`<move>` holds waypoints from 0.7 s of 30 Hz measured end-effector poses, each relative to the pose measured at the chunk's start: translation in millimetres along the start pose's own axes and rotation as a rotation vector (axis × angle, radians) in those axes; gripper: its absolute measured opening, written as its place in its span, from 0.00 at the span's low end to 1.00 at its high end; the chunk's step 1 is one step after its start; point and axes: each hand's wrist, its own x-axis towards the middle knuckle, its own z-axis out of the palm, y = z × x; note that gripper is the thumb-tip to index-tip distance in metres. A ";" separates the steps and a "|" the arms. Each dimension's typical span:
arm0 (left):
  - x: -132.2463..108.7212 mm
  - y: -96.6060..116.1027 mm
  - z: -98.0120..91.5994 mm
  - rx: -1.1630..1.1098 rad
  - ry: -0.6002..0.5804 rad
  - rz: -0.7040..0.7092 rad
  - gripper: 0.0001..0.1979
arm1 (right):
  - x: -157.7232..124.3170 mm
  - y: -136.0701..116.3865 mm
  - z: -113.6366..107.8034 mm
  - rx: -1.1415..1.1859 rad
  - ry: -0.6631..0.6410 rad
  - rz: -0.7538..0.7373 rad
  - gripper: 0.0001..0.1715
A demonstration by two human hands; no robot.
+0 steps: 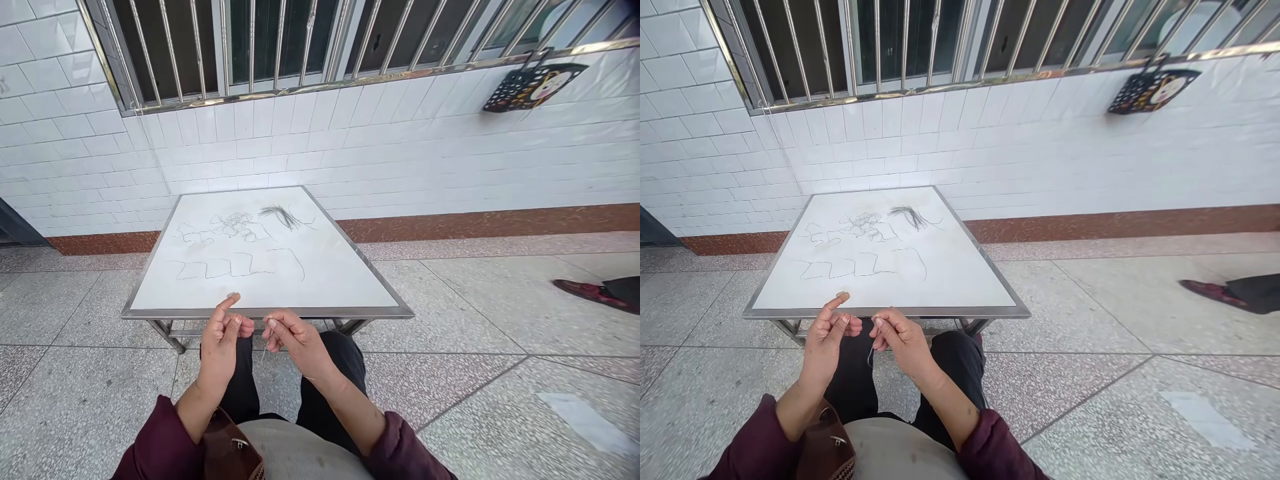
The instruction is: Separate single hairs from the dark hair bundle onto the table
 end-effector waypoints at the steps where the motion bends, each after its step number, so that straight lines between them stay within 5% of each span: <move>1: 0.0 0.8 -1.1 0.021 -0.006 0.007 0.26 | -0.5 0.0 -0.5 -0.019 0.001 -0.009 0.15; 5: 2.3 6.2 -7.9 0.082 -0.013 0.033 0.24 | -0.6 -0.6 -6.3 -0.047 0.032 -0.027 0.15; 11: 9.0 7.1 -24.0 0.078 0.144 0.153 0.23 | 0.9 -4.2 -15.8 -0.013 0.137 -0.020 0.15; 17: 2.1 9.6 -14.6 0.253 -0.062 0.134 0.28 | -4.1 -3.6 -6.6 -0.069 0.072 -0.014 0.16; 21: 0.3 9.2 -11.7 0.285 -0.095 0.104 0.24 | -7.9 -0.2 -3.6 -0.143 0.006 -0.046 0.14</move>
